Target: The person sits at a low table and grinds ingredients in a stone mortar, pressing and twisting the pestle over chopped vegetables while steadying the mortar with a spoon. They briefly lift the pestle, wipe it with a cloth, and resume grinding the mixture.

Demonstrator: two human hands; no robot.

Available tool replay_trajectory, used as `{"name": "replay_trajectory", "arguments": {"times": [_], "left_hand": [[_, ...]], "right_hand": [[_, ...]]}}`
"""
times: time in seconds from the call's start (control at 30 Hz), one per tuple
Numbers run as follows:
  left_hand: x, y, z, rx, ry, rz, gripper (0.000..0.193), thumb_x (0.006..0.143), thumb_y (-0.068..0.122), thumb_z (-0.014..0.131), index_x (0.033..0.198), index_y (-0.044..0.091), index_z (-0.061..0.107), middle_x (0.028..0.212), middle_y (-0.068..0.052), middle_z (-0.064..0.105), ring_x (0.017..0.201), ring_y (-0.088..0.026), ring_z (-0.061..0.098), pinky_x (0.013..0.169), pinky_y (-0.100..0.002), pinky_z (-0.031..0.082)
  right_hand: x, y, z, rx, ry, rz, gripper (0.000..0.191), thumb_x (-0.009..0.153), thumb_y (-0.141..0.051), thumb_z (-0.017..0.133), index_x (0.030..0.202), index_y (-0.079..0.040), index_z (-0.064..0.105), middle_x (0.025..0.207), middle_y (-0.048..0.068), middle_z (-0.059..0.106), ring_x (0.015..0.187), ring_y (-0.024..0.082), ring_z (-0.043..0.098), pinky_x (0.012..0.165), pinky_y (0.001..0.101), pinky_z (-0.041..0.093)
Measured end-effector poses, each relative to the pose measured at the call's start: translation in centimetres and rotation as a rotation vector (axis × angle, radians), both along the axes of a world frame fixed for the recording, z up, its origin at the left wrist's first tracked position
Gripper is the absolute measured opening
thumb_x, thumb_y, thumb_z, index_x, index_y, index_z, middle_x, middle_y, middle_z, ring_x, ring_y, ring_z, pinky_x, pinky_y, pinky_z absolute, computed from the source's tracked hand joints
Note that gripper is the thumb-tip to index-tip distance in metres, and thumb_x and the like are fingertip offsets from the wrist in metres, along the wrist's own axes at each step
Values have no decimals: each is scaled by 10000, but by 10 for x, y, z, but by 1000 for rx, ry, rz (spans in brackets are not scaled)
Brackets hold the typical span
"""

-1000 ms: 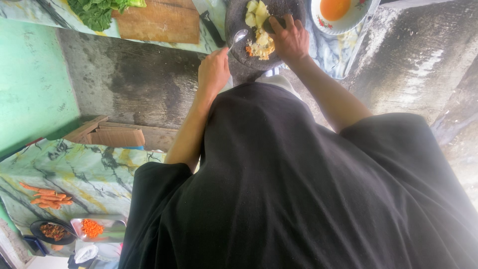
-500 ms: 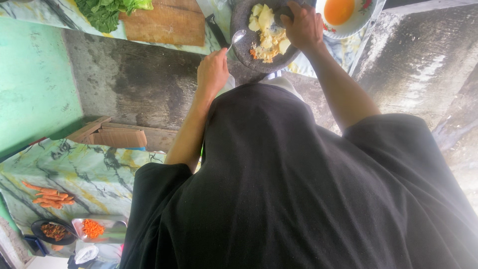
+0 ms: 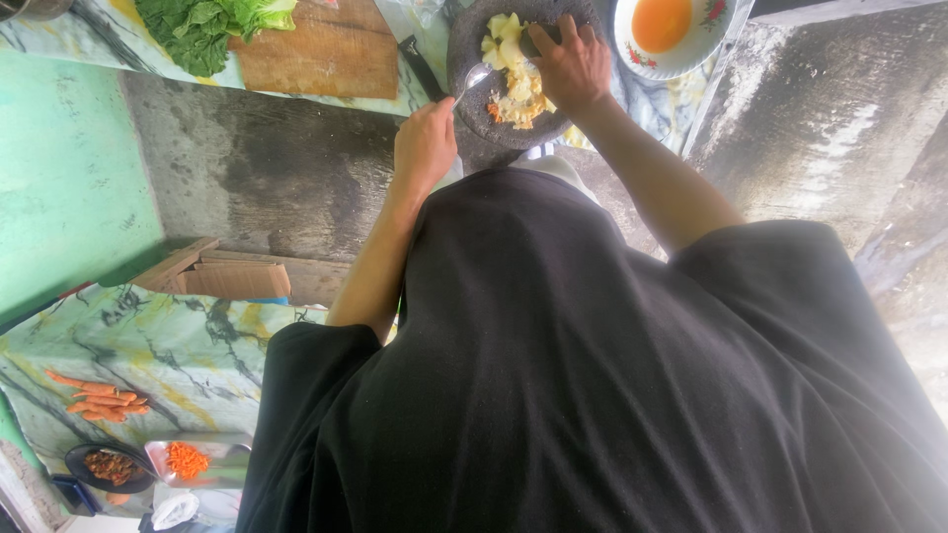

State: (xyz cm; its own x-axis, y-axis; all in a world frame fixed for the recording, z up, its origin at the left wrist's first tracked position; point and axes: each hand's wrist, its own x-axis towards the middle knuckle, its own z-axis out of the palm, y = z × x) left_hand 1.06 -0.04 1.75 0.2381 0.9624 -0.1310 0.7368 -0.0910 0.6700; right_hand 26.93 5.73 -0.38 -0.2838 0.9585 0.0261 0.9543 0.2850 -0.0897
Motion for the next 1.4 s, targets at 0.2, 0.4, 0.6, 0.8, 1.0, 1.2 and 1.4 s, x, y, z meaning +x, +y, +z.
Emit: {"name": "replay_trajectory", "arguments": {"times": [0.2, 0.4, 0.6, 0.8, 1.0, 1.2, 1.4], "left_hand": [[-1, 1, 2, -18, 7, 2, 260, 988, 124, 565, 1198, 25, 681, 1023, -198, 719, 914, -418, 685, 764, -496, 529], [-6, -1, 3, -37, 15, 38, 263, 977, 125, 564, 1194, 32, 680, 1033, -201, 722, 917, -417, 686, 745, -499, 527], [-6, -2, 0, -24, -3, 17, 249, 985, 124, 560, 1187, 38, 676, 1011, -181, 728, 923, -406, 696, 769, -498, 537], [-5, 0, 0, -47, 28, 24, 245, 980, 117, 569, 1179, 38, 689, 1014, -200, 723, 906, -428, 682, 740, -513, 521], [-5, 4, 0, -32, 19, -16, 252, 996, 122, 563, 1193, 21, 684, 1035, -212, 718, 931, -414, 690, 771, -493, 536], [-6, 11, -7, -21, 49, -52, 257, 978, 113, 573, 1187, 25, 693, 1025, -213, 720, 920, -418, 685, 773, -494, 532], [-12, 16, -15, -64, 36, -64, 241, 969, 131, 590, 1160, 43, 706, 1002, -211, 722, 912, -418, 686, 769, -499, 531]], "right_hand": [[1, 21, 12, -572, 159, -333, 286, 1114, -366, 636, 1303, -152, 660, 958, 153, 748, 745, 254, 704, 628, 409, 547], [15, 23, 14, -159, 281, -163, 352, 940, -271, 795, 1253, -141, 703, 1020, 195, 703, 782, 329, 721, 625, 427, 599], [7, 14, 10, -17, 273, -36, 405, 930, -259, 816, 1309, -181, 698, 1126, 128, 677, 947, 330, 721, 747, 426, 602], [10, 6, 9, -176, 268, -140, 407, 902, -254, 811, 1287, -171, 705, 1081, 195, 671, 848, 357, 701, 666, 465, 578], [34, 9, 10, -177, 359, -264, 371, 955, -254, 793, 1280, -100, 705, 1045, 187, 709, 809, 297, 705, 647, 413, 582], [55, -32, 7, -139, 381, -327, 345, 952, -178, 777, 1279, -82, 721, 971, 177, 727, 811, 275, 716, 685, 428, 578], [38, -71, -8, -136, 607, -422, 333, 964, -173, 736, 1284, -80, 719, 1025, 159, 754, 861, 255, 740, 781, 380, 611]]}}
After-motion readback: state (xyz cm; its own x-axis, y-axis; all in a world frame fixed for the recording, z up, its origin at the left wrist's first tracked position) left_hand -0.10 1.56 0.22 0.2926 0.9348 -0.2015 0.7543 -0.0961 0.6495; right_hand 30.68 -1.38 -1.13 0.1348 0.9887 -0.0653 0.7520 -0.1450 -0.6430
